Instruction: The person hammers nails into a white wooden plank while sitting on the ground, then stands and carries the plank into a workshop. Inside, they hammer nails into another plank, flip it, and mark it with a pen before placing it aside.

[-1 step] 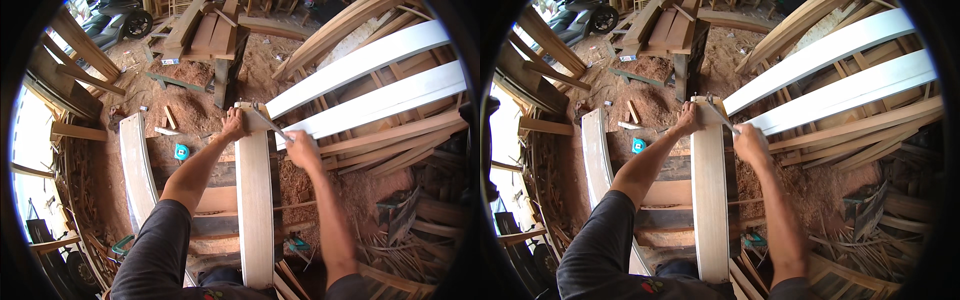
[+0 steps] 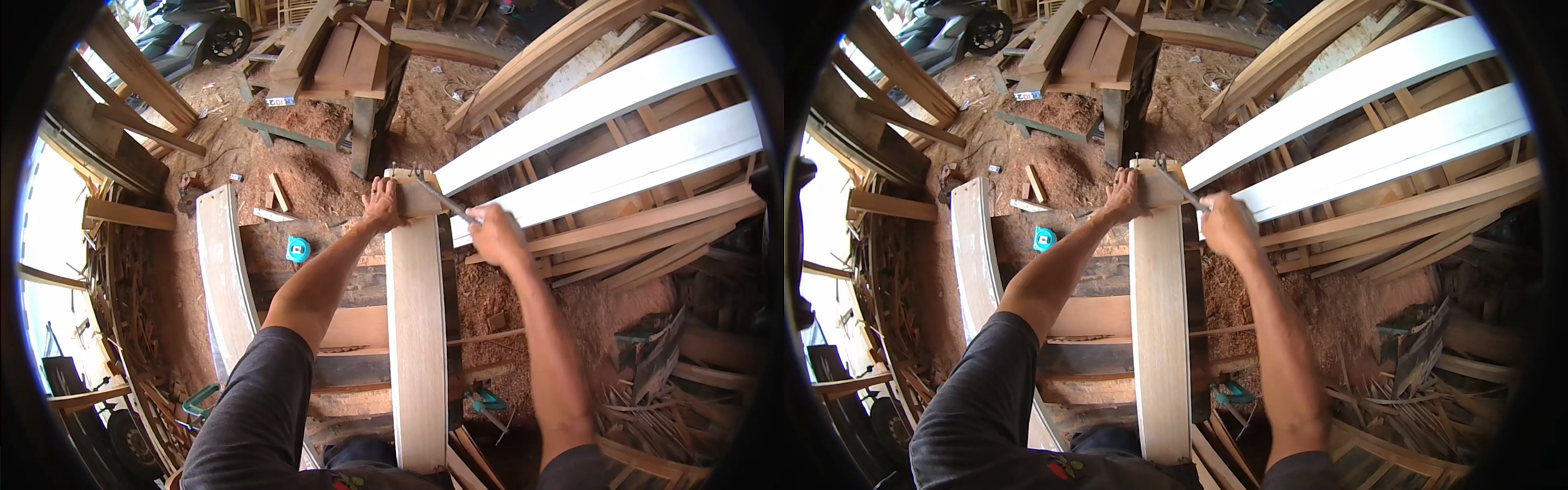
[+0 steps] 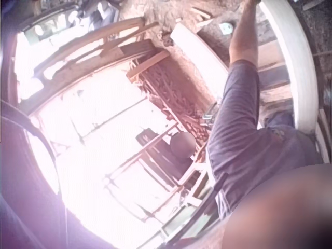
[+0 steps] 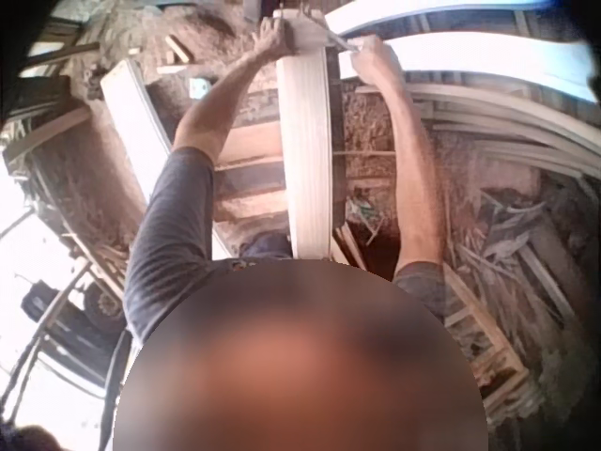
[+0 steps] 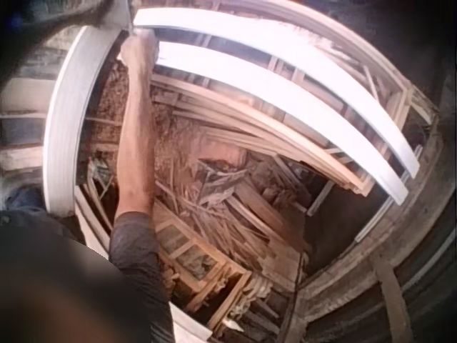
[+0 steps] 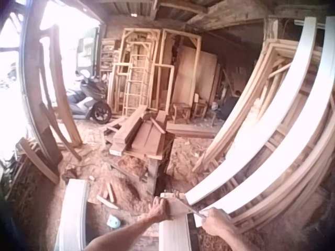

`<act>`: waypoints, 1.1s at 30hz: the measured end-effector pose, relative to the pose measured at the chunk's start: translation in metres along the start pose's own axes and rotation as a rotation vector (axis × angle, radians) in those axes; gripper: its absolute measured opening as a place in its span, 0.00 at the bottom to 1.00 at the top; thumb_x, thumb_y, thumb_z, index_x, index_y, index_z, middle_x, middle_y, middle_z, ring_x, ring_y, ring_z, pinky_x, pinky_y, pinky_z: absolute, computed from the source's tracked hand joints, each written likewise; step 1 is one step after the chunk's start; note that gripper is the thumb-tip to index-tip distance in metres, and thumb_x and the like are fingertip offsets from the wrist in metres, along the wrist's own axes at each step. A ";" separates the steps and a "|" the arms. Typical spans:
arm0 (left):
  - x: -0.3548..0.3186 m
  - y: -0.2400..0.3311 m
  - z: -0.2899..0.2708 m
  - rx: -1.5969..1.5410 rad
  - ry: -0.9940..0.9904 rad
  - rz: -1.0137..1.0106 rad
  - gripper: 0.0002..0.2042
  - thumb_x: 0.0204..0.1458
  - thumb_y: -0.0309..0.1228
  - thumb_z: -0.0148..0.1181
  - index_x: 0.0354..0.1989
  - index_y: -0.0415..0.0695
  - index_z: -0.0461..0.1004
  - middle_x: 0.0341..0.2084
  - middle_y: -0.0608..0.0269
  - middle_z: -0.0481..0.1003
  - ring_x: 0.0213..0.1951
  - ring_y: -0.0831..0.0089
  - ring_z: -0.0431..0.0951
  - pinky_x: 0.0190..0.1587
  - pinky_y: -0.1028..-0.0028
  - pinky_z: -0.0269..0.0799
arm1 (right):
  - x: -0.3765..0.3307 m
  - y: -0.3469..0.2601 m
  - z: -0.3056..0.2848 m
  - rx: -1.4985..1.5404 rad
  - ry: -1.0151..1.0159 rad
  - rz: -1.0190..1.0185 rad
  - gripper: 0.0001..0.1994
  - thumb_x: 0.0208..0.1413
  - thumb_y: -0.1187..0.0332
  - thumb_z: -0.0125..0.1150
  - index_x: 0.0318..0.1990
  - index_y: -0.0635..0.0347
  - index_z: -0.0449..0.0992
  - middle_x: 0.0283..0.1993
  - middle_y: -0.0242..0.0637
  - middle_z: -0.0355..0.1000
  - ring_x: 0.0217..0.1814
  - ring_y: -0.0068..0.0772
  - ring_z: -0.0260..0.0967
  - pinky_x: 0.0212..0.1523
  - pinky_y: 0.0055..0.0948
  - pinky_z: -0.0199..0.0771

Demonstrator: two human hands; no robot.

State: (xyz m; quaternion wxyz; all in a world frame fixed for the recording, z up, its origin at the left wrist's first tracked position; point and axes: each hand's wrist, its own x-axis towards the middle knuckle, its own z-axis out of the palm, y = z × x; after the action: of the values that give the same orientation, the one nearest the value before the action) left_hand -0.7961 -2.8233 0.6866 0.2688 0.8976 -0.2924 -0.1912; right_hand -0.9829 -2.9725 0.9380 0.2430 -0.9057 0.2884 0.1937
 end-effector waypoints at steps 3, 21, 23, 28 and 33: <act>0.000 -0.005 0.002 0.027 -0.007 0.012 0.66 0.31 0.48 0.89 0.77 0.42 0.47 0.77 0.45 0.47 0.81 0.42 0.38 0.74 0.32 0.51 | 0.045 -0.026 -0.034 -0.319 0.029 -0.165 0.16 0.63 0.73 0.58 0.57 0.63 0.83 0.47 0.55 0.84 0.41 0.46 0.85 0.42 0.44 0.83; 0.016 -0.007 0.010 -0.112 0.141 0.054 0.65 0.26 0.40 0.92 0.73 0.40 0.49 0.74 0.39 0.48 0.79 0.38 0.42 0.76 0.44 0.56 | 0.073 -0.107 -0.067 0.059 -0.161 0.005 0.09 0.61 0.75 0.52 0.30 0.63 0.78 0.19 0.33 0.63 0.17 0.25 0.51 0.17 0.32 0.48; 0.015 -0.007 0.011 -0.117 0.144 0.050 0.65 0.26 0.41 0.92 0.73 0.40 0.50 0.74 0.40 0.48 0.79 0.38 0.42 0.76 0.44 0.56 | 0.057 -0.102 -0.045 -0.045 -0.189 0.053 0.13 0.61 0.75 0.56 0.47 0.78 0.79 0.44 0.65 0.79 0.42 0.50 0.80 0.49 0.49 0.82; 0.018 -0.008 0.005 -0.046 0.073 0.021 0.65 0.27 0.45 0.91 0.73 0.40 0.51 0.73 0.41 0.51 0.79 0.39 0.42 0.76 0.42 0.54 | 0.045 -0.071 -0.015 -0.165 0.040 -0.073 0.14 0.64 0.73 0.57 0.50 0.74 0.81 0.46 0.57 0.82 0.45 0.44 0.82 0.50 0.39 0.81; 0.028 -0.007 -0.003 -0.045 0.076 0.057 0.64 0.29 0.52 0.89 0.73 0.43 0.53 0.71 0.45 0.55 0.78 0.40 0.46 0.74 0.40 0.54 | 0.094 -0.059 -0.055 -0.177 -0.034 -0.268 0.08 0.61 0.74 0.61 0.39 0.70 0.84 0.26 0.40 0.74 0.21 0.31 0.64 0.21 0.37 0.61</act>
State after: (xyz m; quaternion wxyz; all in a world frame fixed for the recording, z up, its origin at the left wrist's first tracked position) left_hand -0.7701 -2.8351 0.6797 0.3049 0.8893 -0.3031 -0.1559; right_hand -0.8641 -3.0008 0.9553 0.1906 -0.9506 0.1425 0.1995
